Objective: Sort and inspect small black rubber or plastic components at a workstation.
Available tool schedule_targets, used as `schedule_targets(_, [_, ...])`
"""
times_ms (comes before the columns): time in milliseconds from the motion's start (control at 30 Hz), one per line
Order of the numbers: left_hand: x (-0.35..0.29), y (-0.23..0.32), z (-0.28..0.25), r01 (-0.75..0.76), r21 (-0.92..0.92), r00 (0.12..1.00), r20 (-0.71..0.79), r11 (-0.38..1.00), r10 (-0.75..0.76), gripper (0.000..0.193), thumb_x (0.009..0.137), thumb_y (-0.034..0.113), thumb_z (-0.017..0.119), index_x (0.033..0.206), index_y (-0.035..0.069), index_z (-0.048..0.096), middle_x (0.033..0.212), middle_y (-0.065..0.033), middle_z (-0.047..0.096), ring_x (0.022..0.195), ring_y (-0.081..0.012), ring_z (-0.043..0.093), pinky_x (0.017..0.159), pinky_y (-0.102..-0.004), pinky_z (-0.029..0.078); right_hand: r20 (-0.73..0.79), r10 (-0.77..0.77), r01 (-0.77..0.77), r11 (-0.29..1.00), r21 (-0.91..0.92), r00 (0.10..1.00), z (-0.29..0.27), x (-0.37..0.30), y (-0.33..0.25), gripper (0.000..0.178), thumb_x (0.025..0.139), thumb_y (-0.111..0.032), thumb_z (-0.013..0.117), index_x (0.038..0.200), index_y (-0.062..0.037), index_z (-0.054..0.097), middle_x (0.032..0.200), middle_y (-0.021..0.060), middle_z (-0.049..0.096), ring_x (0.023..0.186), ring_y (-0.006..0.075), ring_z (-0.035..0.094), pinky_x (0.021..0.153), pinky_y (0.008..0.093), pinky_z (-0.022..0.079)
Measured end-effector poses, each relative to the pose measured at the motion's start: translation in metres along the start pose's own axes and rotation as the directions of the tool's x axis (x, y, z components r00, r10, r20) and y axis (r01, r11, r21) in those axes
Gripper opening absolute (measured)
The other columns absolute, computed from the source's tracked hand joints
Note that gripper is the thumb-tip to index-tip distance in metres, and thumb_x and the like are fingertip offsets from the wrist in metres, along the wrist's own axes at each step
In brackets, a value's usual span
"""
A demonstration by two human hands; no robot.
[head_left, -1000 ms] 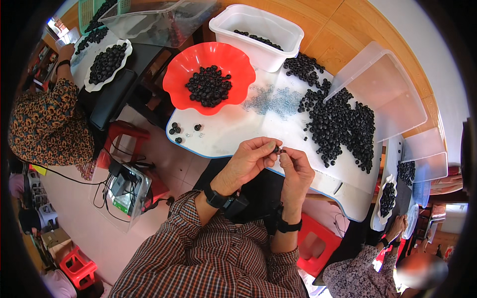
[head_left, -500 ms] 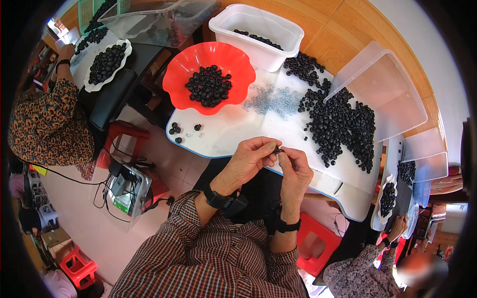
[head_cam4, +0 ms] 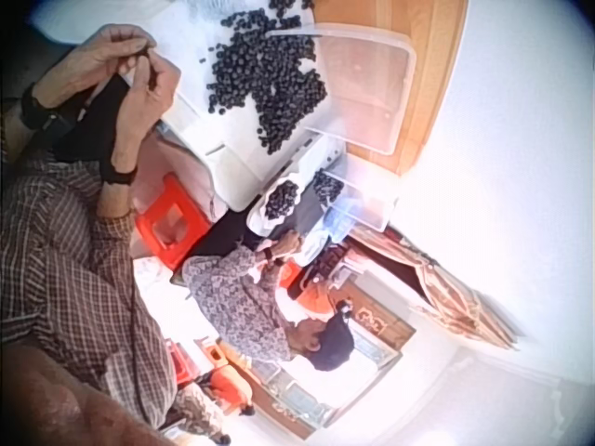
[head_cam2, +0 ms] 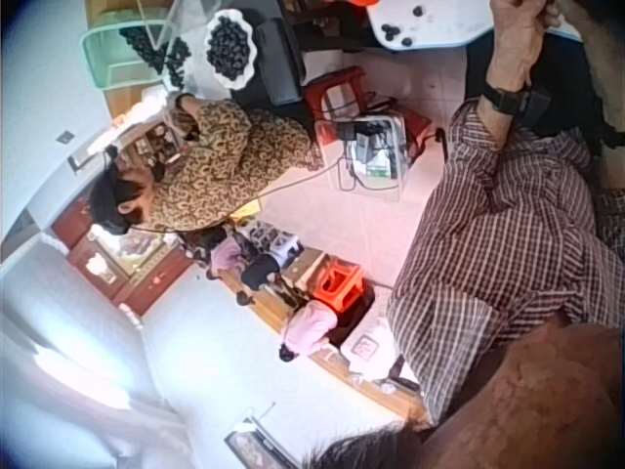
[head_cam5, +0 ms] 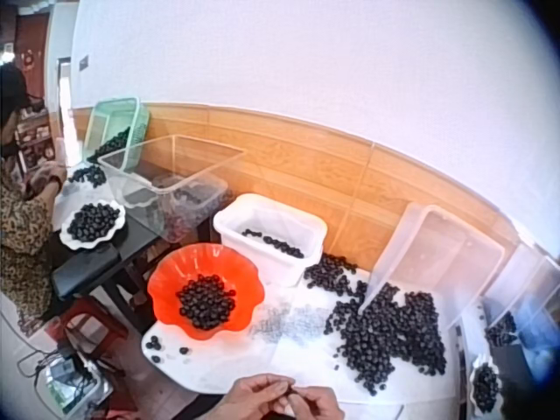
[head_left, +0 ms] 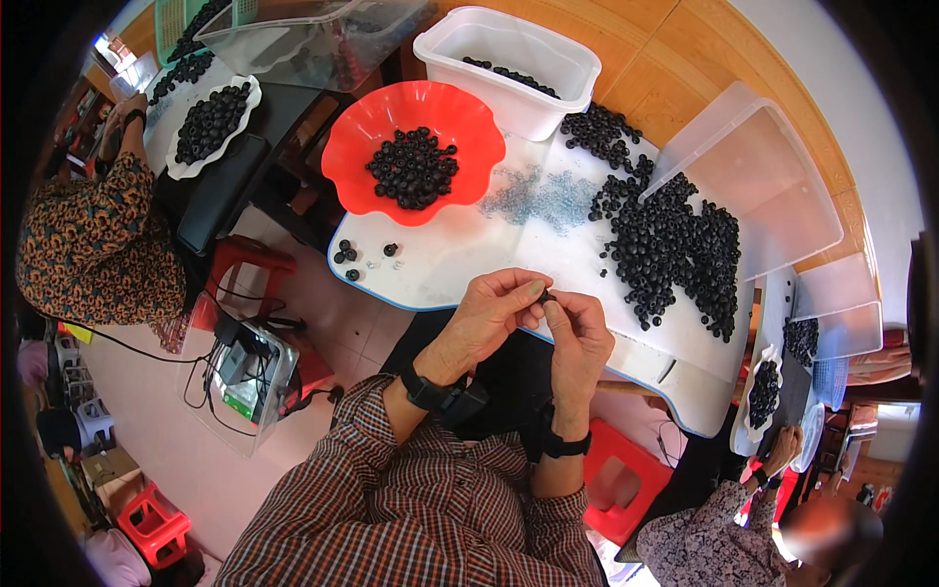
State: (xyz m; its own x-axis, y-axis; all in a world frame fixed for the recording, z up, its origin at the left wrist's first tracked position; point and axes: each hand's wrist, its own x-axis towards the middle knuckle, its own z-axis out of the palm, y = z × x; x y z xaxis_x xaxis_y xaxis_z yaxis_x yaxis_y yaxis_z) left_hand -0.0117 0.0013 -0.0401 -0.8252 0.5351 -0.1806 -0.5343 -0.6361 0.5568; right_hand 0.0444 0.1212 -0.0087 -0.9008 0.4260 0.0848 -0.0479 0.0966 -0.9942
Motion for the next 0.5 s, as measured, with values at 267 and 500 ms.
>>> schedule_targets(267, [-0.0004,0.0013,0.0003,0.006,0.048,1.0,-0.023,0.999,-0.005,0.021,0.094,0.011,0.061,0.109,-0.003,0.065,0.087,-0.0047,0.065,0.07,-0.0084,0.06,0.062,-0.0204,0.051,-0.013,-0.122,0.12,0.987,-0.106,0.992,0.0035,0.0002,-0.0002,0.011,0.083,0.002,0.068,0.093,-0.0004,0.066,0.092,0.0047,0.059,0.079,0.0108,0.058,0.07,0.0231,0.049])
schedule_targets(500, [-0.0025,0.0035,0.0003,-0.008,0.138,1.0,-0.026,0.99,0.012,0.024,0.096,0.013,0.057,0.112,-0.004,0.064,0.087,-0.0075,0.067,0.069,-0.0111,0.062,0.063,-0.0224,0.054,-0.002,-0.136,0.134,0.976,-0.17,0.991,0.0028,-0.0008,-0.0046,0.009,0.085,0.004,0.066,0.093,0.0004,0.065,0.094,0.004,0.059,0.082,0.0102,0.057,0.072,0.0229,0.047])
